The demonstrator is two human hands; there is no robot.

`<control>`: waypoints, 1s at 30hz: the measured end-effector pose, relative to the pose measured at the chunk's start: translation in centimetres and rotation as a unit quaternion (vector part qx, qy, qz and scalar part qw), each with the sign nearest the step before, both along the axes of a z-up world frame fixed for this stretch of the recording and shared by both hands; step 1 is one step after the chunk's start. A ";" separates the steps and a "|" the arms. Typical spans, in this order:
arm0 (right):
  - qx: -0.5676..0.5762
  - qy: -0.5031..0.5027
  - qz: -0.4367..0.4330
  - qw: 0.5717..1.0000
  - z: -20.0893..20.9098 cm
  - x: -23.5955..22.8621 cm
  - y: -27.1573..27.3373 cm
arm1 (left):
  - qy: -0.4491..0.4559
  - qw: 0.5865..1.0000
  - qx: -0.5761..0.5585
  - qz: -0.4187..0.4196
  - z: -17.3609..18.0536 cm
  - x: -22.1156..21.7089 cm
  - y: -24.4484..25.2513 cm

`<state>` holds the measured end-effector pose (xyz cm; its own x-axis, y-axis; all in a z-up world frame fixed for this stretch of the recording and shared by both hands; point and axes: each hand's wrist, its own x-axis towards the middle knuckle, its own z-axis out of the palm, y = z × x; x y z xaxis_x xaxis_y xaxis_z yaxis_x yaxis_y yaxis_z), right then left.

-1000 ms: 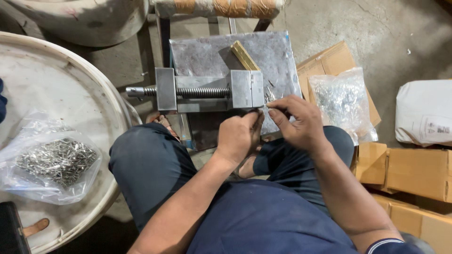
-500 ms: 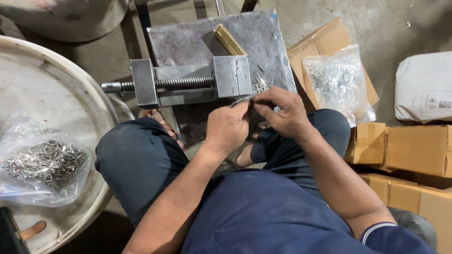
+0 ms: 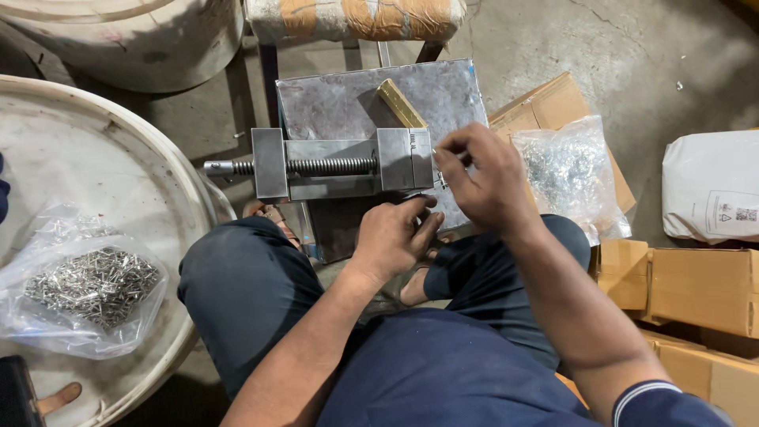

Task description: The person sits cross-legged and uses a manual screw press to assemble small metal fasteners. They pick up individual pins and sleeves, place them into the press, and tighten the screw mechanism to join the parts. The person then removes the assembled fasteners and places them on the workbench.

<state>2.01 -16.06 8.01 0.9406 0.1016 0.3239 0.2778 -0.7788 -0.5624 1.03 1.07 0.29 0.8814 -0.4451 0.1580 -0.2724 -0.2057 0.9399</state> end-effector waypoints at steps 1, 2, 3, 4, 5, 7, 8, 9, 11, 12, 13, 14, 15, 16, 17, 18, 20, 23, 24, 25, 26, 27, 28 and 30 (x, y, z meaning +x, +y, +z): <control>-0.018 -0.006 0.011 1.000 0.4 0.6 0.3 | 0.003 1.000 -0.003 -0.001 0.1 0.0 0.0; -0.037 -0.012 0.021 0.999 0.8 1.0 0.5 | 0.006 1.000 -0.006 -0.002 0.2 0.0 0.0; -0.035 -0.006 0.021 0.999 1.1 1.4 0.9 | 0.010 1.000 -0.009 0.000 0.3 0.0 0.1; -0.033 0.000 0.020 0.999 1.3 1.7 1.1 | 0.009 1.000 -0.007 -0.003 0.4 0.1 0.2; -0.031 0.008 0.019 0.999 1.3 1.9 1.4 | 0.009 1.000 -0.006 -0.006 0.4 0.0 0.3; -0.031 0.014 0.012 0.999 1.3 2.0 1.8 | 0.033 0.999 0.005 -0.019 0.4 0.1 0.3; -0.031 0.017 0.008 0.999 1.2 2.0 1.8 | 0.057 0.998 0.015 -0.029 0.5 0.1 0.4; -0.036 0.008 0.014 0.999 1.1 2.1 1.8 | 0.080 0.996 0.026 -0.040 0.5 0.1 0.3; -0.045 -0.008 0.026 0.999 1.0 2.1 1.7 | 0.084 0.995 0.028 -0.042 0.5 0.2 0.2; -0.043 -0.005 0.022 0.999 0.9 2.1 1.7 | 0.086 0.995 0.029 -0.043 0.6 0.2 0.2; -0.040 -0.004 0.019 0.999 0.8 2.1 1.7 | 0.060 0.997 0.022 -0.031 0.6 0.2 0.2; -0.037 -0.002 0.016 0.999 0.8 2.1 1.8 | 0.035 0.999 0.015 -0.019 0.6 0.1 0.2; -0.044 -0.005 0.016 0.999 0.8 2.2 1.9 | 0.008 1.000 0.008 -0.007 0.7 0.2 0.2; -0.052 -0.008 0.017 0.998 0.8 2.2 2.0 | 0.015 1.000 0.009 -0.008 0.7 0.2 0.3; -0.059 -0.011 0.017 0.998 0.9 2.2 2.0 | 0.023 1.000 0.010 -0.010 0.8 0.2 0.3; -0.066 -0.010 0.017 0.998 1.0 2.2 2.1 | 0.030 0.999 0.011 -0.012 0.8 0.2 0.3; -0.078 -0.011 0.017 0.997 1.3 2.2 2.3 | 0.075 0.997 0.016 -0.030 1.0 0.3 0.4; -0.099 -0.027 0.026 0.994 1.3 1.8 2.1 | 0.096 0.995 0.009 -0.022 0.9 0.0 0.4; -0.074 -0.014 0.020 0.997 1.3 1.7 1.9 | 0.093 0.996 0.004 -0.014 0.9 0.0 0.3; -0.049 0.000 0.014 0.999 1.1 1.5 1.5 | 0.060 0.998 -0.002 0.021 0.9 -0.1 0.3; -0.023 0.014 0.008 1.000 0.9 1.3 1.1 | 0.026 0.998 -0.008 0.056 0.8 -0.2 0.3; -0.007 0.015 -0.013 1.000 0.5 1.0 0.5 | -0.008 0.996 -0.013 0.089 0.8 -0.3 0.3; 0.010 0.016 -0.035 0.999 -0.1 0.7 -0.1 | -0.024 0.994 -0.003 0.105 0.5 0.0 0.4; 0.031 0.045 -0.066 0.996 -1.9 -1.2 -1.6 | -0.038 0.992 0.019 0.123 -0.2 -0.6 0.3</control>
